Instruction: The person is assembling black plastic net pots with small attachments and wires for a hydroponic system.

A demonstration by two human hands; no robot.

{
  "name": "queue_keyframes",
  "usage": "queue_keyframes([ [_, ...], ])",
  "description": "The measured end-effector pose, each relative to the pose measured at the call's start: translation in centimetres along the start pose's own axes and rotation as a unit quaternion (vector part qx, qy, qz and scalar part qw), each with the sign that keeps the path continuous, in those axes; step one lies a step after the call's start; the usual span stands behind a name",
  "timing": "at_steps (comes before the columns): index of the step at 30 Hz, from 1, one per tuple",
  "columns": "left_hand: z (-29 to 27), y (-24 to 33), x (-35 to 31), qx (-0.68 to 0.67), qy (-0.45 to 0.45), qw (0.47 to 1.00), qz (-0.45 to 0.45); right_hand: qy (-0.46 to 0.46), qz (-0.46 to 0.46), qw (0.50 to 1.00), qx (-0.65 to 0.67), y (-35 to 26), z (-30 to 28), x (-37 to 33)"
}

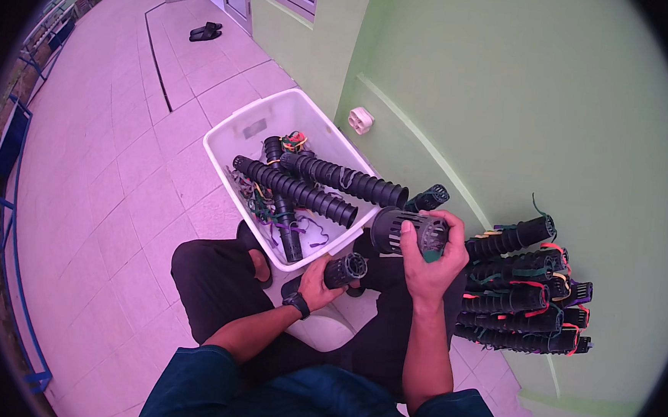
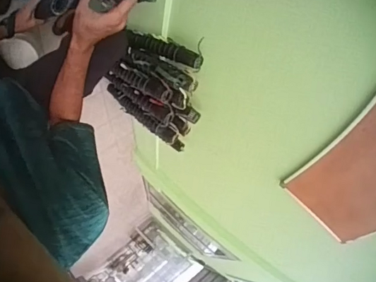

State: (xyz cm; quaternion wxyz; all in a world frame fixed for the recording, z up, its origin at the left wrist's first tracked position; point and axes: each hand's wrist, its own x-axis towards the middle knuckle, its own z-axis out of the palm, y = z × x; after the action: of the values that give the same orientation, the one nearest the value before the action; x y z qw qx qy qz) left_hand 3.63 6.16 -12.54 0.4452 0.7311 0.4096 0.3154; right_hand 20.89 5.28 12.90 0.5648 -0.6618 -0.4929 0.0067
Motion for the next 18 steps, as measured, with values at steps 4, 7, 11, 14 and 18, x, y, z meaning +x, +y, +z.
queue_keyframes([
  [4,-0.1,0.5,-0.1,0.095,0.006,0.995,0.033,-0.100,-0.058,0.993,-0.016,-0.4,-0.9,0.5],
  [7,-0.6,-0.8,0.6,0.011,-0.068,0.997,0.025,-0.137,-0.034,0.990,-0.005,0.4,-0.8,-1.3],
  [11,-0.2,-3.2,-0.5,0.033,-0.117,0.992,0.015,-0.132,-0.020,0.991,0.026,1.0,-0.3,-2.7],
  [14,-0.5,-3.3,-0.5,0.041,-0.111,0.993,-0.010,-0.130,-0.017,0.991,0.032,0.8,-0.3,-3.0],
  [18,-1.2,-1.9,0.3,0.031,-0.086,0.992,-0.082,-0.144,0.028,0.988,0.044,0.5,-1.0,-3.1],
])
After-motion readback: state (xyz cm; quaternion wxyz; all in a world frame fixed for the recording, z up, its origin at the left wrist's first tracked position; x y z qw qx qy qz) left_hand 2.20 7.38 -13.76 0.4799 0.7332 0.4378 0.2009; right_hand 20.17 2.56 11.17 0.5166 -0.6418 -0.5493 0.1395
